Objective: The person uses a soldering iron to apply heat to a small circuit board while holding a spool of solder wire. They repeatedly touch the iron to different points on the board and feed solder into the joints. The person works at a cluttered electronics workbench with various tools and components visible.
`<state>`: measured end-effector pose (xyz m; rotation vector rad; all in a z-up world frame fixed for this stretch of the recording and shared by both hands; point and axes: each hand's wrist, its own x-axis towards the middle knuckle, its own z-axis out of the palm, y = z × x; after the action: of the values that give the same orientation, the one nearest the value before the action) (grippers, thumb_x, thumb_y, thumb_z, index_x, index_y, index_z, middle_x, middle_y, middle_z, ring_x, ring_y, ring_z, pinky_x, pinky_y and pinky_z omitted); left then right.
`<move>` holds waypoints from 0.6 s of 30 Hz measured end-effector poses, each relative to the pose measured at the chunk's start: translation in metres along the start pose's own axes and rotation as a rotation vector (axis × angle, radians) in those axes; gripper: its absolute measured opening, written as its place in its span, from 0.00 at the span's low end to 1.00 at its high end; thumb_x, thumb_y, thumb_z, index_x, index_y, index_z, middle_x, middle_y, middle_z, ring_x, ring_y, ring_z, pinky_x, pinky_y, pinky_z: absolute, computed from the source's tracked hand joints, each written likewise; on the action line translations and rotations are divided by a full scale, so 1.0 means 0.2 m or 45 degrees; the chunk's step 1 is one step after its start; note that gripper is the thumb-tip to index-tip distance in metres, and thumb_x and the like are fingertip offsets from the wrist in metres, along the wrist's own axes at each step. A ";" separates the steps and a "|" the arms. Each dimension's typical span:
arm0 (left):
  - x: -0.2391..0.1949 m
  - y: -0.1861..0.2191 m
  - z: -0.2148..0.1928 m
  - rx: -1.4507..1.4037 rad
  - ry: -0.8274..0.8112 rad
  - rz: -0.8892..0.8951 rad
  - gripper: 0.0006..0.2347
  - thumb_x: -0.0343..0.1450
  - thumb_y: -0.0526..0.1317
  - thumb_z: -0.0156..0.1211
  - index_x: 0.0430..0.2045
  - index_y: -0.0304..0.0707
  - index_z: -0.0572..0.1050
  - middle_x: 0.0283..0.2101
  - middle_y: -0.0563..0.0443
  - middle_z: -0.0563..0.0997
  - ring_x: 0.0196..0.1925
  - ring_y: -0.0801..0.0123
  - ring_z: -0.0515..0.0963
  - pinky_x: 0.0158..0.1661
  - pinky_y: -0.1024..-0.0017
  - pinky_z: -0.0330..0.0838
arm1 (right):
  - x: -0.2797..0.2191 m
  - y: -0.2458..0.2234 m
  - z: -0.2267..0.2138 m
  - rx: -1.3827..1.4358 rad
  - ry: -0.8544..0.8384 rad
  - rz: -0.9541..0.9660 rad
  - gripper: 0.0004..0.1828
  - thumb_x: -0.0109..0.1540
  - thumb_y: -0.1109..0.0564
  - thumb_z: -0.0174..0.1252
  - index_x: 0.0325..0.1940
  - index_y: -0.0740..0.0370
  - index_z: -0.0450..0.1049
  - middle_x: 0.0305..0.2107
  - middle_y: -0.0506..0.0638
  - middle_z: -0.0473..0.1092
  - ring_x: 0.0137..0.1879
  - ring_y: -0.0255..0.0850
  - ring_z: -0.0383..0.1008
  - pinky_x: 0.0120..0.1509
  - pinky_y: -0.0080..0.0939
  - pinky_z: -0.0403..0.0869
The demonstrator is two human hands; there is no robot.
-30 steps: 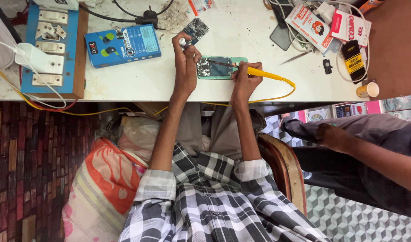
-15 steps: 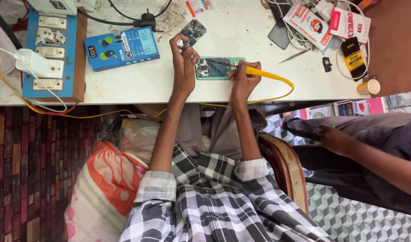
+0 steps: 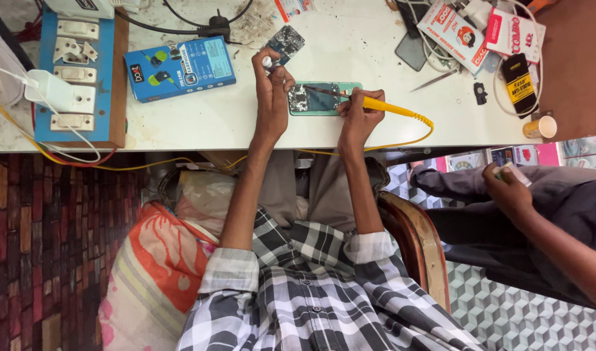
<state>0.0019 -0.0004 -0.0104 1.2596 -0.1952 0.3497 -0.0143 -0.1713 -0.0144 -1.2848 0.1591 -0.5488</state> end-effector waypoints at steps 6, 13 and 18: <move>0.00 0.00 0.00 0.005 0.006 -0.006 0.18 0.83 0.54 0.43 0.57 0.40 0.59 0.28 0.55 0.64 0.33 0.74 0.64 0.40 0.74 0.62 | 0.00 0.00 0.00 -0.035 -0.001 -0.010 0.11 0.69 0.62 0.57 0.37 0.61 0.61 0.22 0.49 0.65 0.24 0.34 0.67 0.30 0.35 0.66; 0.00 0.03 0.02 -0.049 0.010 0.013 0.18 0.83 0.53 0.43 0.58 0.38 0.59 0.28 0.54 0.63 0.33 0.74 0.62 0.39 0.74 0.60 | -0.03 -0.03 0.03 -0.084 -0.011 -0.071 0.10 0.66 0.66 0.56 0.36 0.62 0.61 0.27 0.47 0.65 0.24 0.32 0.67 0.29 0.32 0.66; 0.00 0.04 0.02 0.020 0.016 -0.004 0.19 0.83 0.55 0.41 0.57 0.38 0.59 0.27 0.56 0.64 0.32 0.75 0.63 0.37 0.75 0.60 | -0.06 -0.03 0.04 -0.112 -0.039 -0.173 0.12 0.66 0.69 0.56 0.36 0.62 0.60 0.26 0.46 0.62 0.29 0.29 0.60 0.33 0.31 0.64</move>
<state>-0.0014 -0.0015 -0.0017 1.2727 -0.1796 0.3570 -0.0226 -0.1598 -0.0079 -1.3959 0.0716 -0.6437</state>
